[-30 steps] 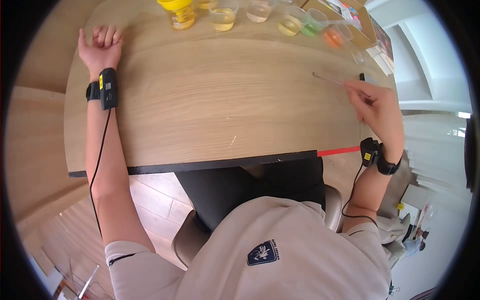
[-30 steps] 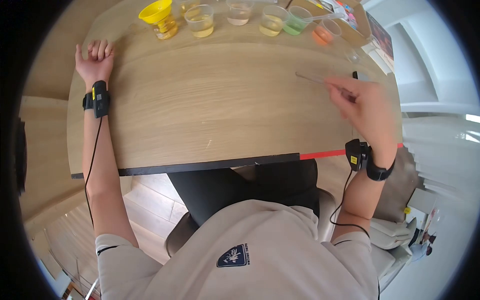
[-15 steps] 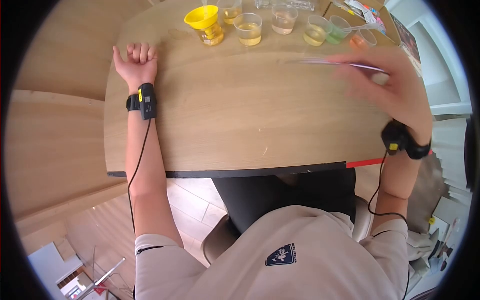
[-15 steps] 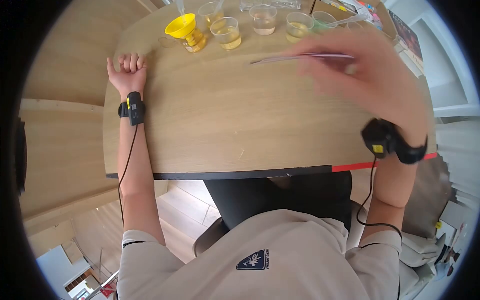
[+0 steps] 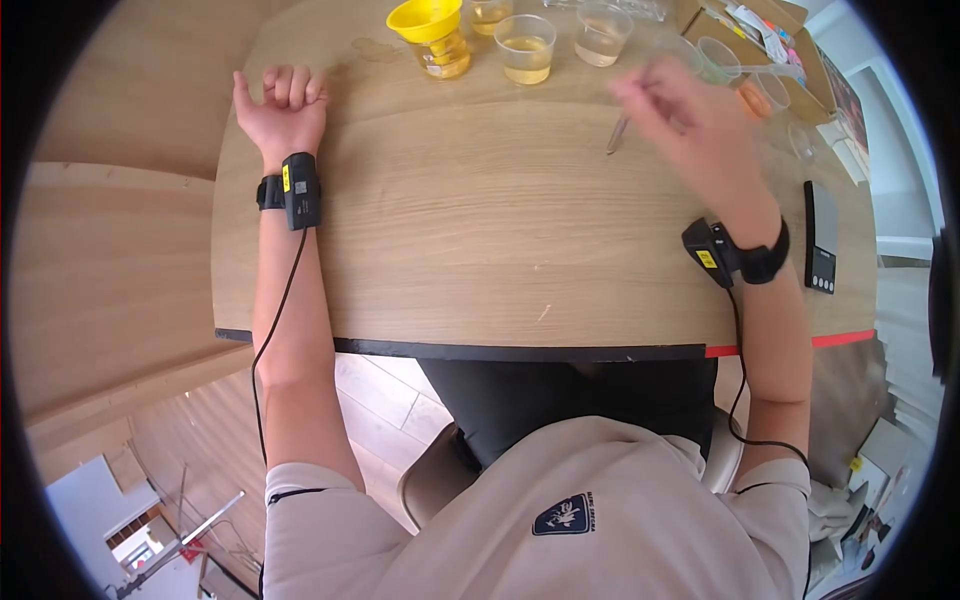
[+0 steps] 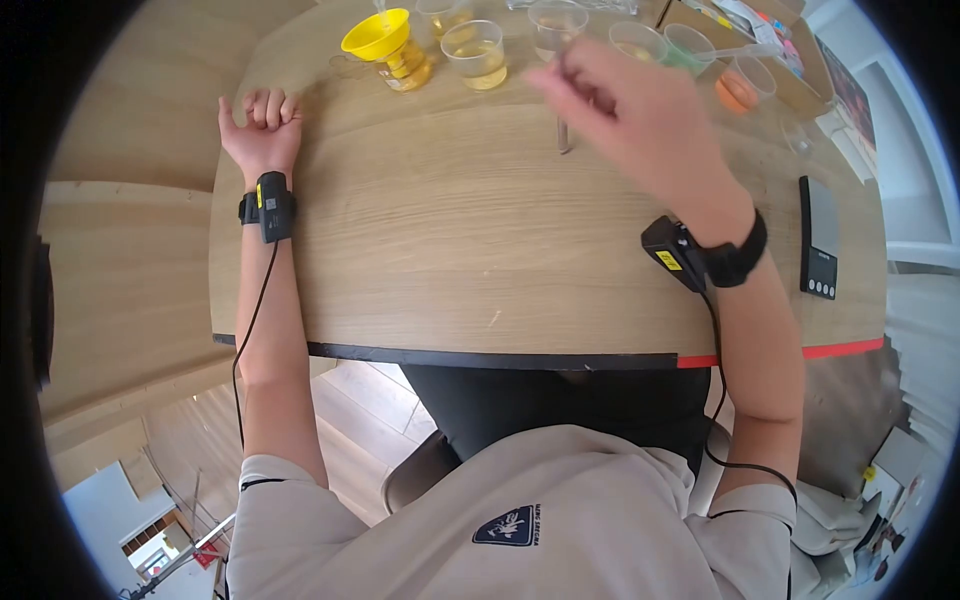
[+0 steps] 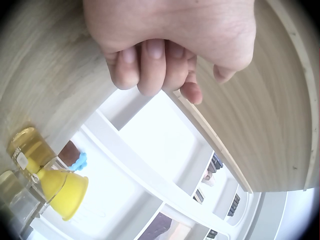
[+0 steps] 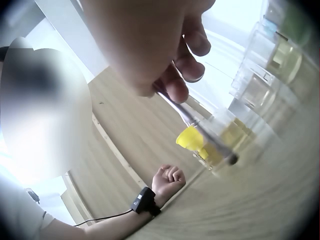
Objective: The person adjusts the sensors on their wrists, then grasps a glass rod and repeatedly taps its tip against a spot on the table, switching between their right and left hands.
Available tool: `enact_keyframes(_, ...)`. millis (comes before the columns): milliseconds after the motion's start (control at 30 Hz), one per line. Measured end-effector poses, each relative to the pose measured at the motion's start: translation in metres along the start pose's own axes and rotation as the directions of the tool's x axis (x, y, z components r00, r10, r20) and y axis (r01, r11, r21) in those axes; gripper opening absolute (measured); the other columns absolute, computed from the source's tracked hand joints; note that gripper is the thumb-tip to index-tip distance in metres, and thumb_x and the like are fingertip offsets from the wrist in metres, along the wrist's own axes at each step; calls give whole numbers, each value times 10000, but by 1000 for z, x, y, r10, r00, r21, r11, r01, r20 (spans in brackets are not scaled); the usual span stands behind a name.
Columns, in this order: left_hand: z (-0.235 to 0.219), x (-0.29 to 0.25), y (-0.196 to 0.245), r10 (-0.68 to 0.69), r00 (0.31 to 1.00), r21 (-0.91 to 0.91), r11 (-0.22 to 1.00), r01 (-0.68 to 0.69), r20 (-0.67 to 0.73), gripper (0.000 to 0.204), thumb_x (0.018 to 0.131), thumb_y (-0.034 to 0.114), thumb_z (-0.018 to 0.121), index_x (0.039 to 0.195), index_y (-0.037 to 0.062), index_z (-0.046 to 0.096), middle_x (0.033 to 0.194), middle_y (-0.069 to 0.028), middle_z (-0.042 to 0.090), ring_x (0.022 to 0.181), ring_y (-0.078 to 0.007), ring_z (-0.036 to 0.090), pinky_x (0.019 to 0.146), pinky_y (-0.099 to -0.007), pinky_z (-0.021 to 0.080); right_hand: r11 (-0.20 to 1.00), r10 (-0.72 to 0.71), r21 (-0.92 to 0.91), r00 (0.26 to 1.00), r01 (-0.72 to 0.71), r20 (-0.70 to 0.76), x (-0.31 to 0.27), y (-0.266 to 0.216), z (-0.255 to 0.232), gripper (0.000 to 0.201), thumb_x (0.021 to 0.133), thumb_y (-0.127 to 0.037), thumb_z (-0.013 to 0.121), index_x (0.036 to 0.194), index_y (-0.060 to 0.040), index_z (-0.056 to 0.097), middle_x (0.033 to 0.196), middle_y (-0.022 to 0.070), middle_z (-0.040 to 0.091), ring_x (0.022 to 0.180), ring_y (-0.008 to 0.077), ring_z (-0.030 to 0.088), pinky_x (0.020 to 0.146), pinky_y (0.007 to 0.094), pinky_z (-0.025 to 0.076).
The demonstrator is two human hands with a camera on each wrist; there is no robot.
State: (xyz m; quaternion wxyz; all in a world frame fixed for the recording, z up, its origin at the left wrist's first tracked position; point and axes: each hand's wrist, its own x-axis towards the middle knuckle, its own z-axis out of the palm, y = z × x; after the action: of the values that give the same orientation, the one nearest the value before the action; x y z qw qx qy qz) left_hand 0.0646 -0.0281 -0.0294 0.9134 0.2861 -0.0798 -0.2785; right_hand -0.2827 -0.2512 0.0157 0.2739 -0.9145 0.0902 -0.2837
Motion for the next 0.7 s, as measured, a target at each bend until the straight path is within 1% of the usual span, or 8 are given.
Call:
enact_keyframes(33,-1,0,1,-3,1000,-4,1000,3,19,503,1027,489,482,716,99,419,629,16,207,544,-143,158,560,-318,191,984,-12,-175,998,22,59,0,1,2,192,947,-242,746,989,-62,695,672,0,612,554,61,557,509,243,398)
enact_keyframes(167,-5,3,1,-4,999,-23,1000,5,44,501,1032,487,474,719,98,431,630,15,221,539,-143,160,560,-318,192,991,-59,-116,998,61,20,-2,4,9,158,946,-261,745,967,-111,703,647,-16,584,527,64,523,494,239,373)
enact_keyframes(233,-6,3,2,-7,999,-31,999,8,46,500,1032,486,474,720,97,436,629,15,222,539,-143,161,559,-318,191,979,19,204,994,4,-110,-2,1,16,148,938,-265,753,990,-127,734,662,-5,605,524,68,502,488,241,364)
enact_keyframes(267,-6,4,2,-14,999,-40,999,16,51,500,1032,486,475,721,96,440,629,15,223,539,-143,163,558,-318,190,979,17,205,994,6,-110,-3,0,16,148,938,-265,753,990,-127,734,662,-5,605,524,68,502,488,241,364)
enact_keyframes(333,-5,3,1,-6,999,-38,999,7,42,499,1032,484,476,721,95,442,629,15,222,540,-144,162,558,-317,189,983,8,184,997,-22,79,-4,-3,16,171,937,-258,754,1032,-117,765,700,-5,645,531,61,481,486,238,354)
enact_keyframes(467,-2,1,0,7,1000,-49,999,-7,2,498,1032,481,479,720,94,445,628,16,217,543,-149,156,558,-317,189,932,152,310,978,-189,142,-4,7,16,188,936,-235,752,1062,-98,779,769,-19,684,541,56,444,490,235,346)
enact_keyframes(533,-1,-1,-1,18,1000,-48,999,-18,0,479,1029,466,490,726,97,456,632,21,218,543,-144,160,564,-315,191,974,158,146,982,-173,107,0,8,8,198,940,-215,745,1094,-94,777,841,-27,723,554,42,496,500,220,363)
enact_keyframes(700,-3,0,0,9,999,-59,998,-6,50,463,1026,450,505,728,98,463,640,22,226,541,-140,164,569,-314,193,946,100,287,976,-154,195,-2,8,8,194,942,-204,740,1096,-93,779,905,-4,753,624,57,625,522,205,406)
